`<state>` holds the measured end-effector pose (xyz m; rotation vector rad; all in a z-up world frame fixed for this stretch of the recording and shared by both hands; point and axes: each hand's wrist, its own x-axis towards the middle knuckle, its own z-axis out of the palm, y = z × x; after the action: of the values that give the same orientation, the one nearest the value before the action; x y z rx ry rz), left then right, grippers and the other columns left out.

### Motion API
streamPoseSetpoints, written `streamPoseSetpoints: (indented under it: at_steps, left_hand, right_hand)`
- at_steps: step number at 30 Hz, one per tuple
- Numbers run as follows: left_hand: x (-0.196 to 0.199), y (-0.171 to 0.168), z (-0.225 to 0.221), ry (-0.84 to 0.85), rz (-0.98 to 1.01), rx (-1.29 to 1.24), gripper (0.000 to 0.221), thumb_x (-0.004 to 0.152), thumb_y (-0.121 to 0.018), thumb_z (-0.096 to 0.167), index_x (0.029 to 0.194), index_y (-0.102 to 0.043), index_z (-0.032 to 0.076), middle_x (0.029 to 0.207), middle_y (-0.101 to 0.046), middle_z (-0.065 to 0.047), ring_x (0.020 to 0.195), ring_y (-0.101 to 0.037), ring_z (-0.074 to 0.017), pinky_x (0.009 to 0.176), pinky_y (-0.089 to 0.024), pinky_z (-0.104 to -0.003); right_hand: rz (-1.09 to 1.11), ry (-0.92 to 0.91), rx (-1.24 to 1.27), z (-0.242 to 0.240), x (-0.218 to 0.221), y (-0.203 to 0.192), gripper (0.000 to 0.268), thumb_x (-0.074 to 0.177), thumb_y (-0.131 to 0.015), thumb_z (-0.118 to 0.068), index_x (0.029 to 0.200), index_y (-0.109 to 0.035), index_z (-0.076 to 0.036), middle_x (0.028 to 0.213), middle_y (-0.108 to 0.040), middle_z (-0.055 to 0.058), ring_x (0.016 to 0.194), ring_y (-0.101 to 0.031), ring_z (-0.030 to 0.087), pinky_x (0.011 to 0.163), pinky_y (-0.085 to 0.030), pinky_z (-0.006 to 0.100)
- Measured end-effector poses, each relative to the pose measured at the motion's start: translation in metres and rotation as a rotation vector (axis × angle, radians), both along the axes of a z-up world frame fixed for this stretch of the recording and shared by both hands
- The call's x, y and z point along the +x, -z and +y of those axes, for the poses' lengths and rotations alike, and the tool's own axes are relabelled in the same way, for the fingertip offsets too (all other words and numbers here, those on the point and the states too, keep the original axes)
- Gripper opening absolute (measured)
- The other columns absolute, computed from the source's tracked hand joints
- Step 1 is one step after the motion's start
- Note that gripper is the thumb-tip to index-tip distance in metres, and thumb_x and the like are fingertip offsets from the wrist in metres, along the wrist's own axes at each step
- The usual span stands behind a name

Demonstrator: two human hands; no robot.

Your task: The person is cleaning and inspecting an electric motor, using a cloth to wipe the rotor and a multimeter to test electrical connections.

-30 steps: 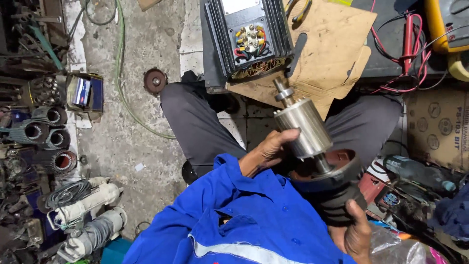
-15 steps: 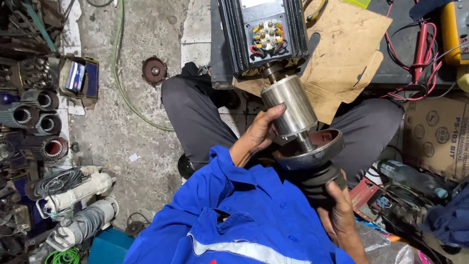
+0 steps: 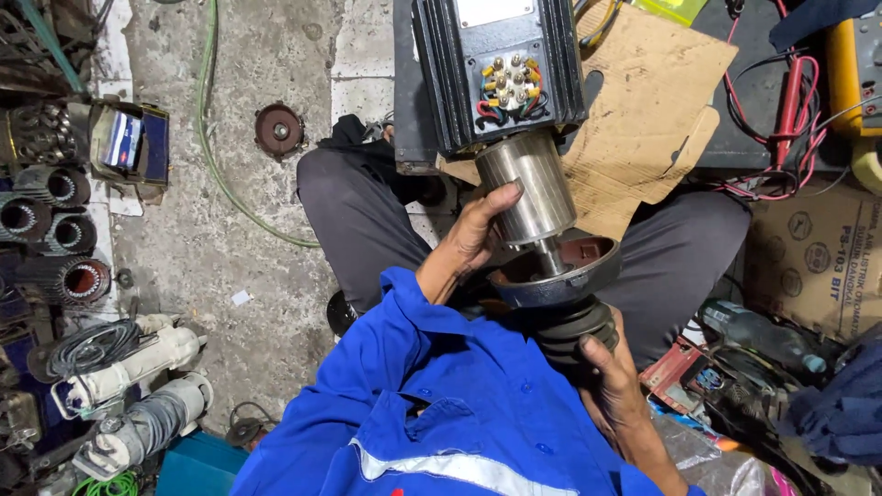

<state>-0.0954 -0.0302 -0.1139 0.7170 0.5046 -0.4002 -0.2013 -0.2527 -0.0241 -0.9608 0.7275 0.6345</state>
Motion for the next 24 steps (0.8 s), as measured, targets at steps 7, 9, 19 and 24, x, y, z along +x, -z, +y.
streamPoseSetpoints:
  at_steps: [7, 9, 19, 24]
  left_hand:
    - [0.008, -0.003, 0.007, -0.02, -0.014, 0.006, 0.097, 0.069, -0.079, 0.035, 0.149, -0.041, -0.005, 0.141, -0.051, -0.031, 0.127, -0.053, -0.0421, 0.104, -0.047, -0.054]
    - [0.009, -0.006, 0.009, -0.031, -0.045, 0.002, 0.095, 0.071, -0.078, 0.034, 0.149, -0.04, -0.003, 0.139, -0.051, -0.03, 0.125, -0.053, -0.041, 0.103, -0.048, -0.054]
    - [0.02, -0.01, 0.014, 0.018, -0.034, 0.057, 0.101, 0.066, -0.08, 0.04, 0.149, -0.042, -0.002, 0.142, -0.052, -0.03, 0.128, -0.054, -0.0412, 0.106, -0.047, -0.053]
    - [0.022, -0.007, 0.014, 0.007, -0.05, 0.057, 0.101, 0.065, -0.08, 0.041, 0.149, -0.043, -0.002, 0.139, -0.053, -0.028, 0.126, -0.055, -0.0411, 0.104, -0.047, -0.055]
  right_hand:
    - [-0.008, 0.001, 0.015, 0.004, 0.002, 0.011, 0.075, 0.07, -0.059, -0.012, 0.142, -0.039, -0.001, 0.128, -0.05, 0.023, 0.122, -0.049, 0.037, 0.108, -0.037, 0.051]
    - [-0.036, -0.011, 0.035, 0.002, 0.002, 0.018, 0.073, 0.073, -0.06, -0.012, 0.142, -0.04, -0.001, 0.126, -0.051, 0.023, 0.12, -0.05, 0.035, 0.107, -0.038, 0.05]
    - [-0.012, -0.046, 0.006, 0.011, 0.008, 0.012, 0.078, 0.069, -0.059, -0.011, 0.144, -0.038, -0.003, 0.13, -0.05, 0.023, 0.125, -0.048, 0.036, 0.109, -0.036, 0.051]
    - [-0.131, -0.116, 0.017, 0.009, 0.007, 0.018, 0.076, 0.07, -0.067, -0.017, 0.139, -0.041, -0.002, 0.124, -0.054, 0.021, 0.12, -0.052, 0.034, 0.106, -0.039, 0.049]
